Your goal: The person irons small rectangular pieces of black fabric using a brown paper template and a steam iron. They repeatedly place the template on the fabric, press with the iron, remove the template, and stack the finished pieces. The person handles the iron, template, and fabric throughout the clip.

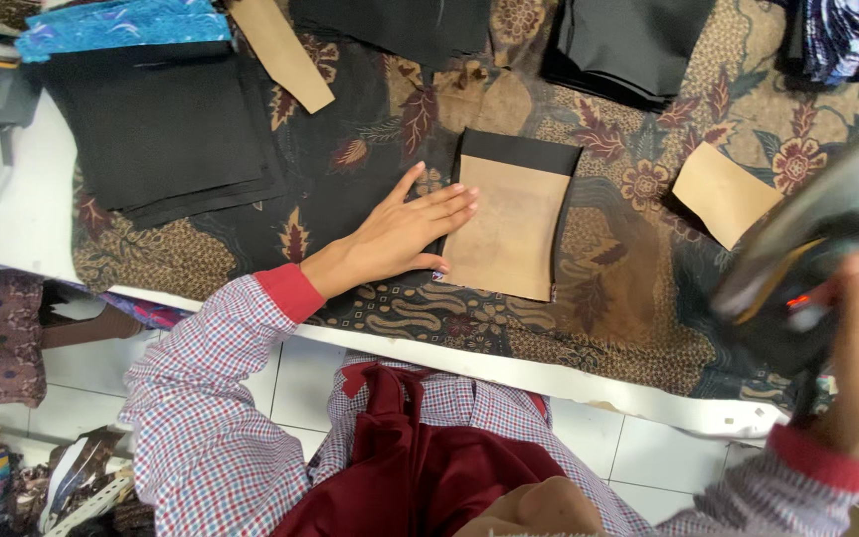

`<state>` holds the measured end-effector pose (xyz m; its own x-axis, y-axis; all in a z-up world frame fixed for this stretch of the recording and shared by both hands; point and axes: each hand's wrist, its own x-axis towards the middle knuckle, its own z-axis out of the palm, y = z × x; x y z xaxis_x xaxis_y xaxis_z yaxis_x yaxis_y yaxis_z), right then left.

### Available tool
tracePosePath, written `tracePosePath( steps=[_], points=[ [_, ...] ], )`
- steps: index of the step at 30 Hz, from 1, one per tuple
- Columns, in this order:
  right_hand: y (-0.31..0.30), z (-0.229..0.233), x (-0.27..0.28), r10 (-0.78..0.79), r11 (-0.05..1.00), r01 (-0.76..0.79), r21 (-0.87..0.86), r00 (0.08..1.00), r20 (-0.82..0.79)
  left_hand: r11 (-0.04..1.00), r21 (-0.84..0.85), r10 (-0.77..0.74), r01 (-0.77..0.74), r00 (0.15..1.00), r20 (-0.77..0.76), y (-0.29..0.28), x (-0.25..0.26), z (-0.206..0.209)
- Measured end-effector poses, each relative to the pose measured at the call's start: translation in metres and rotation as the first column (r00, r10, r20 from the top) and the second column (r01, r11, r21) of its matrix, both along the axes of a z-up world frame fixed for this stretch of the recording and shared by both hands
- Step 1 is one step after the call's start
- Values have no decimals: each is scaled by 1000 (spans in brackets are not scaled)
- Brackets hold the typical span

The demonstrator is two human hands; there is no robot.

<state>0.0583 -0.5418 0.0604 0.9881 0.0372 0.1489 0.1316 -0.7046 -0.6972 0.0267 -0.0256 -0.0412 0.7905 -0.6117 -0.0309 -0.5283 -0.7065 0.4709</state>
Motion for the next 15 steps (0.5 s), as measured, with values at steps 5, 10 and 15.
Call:
tracePosePath(
  steps=[5, 10, 15],
  points=[
    [128, 33, -50, 133, 901, -224, -371, 957, -256, 1000, -14, -4, 4, 1000, 25, 3, -1, -6],
    [216, 30, -79, 406, 662, -600, -449, 791, -458, 1000, -23, -4, 5, 999, 44, 4, -2, -9],
    [248, 18, -87, 519, 565, -708, -424, 704, -484, 999, -35, -3, 5, 999, 41, 4, -1, -10]
  ],
)
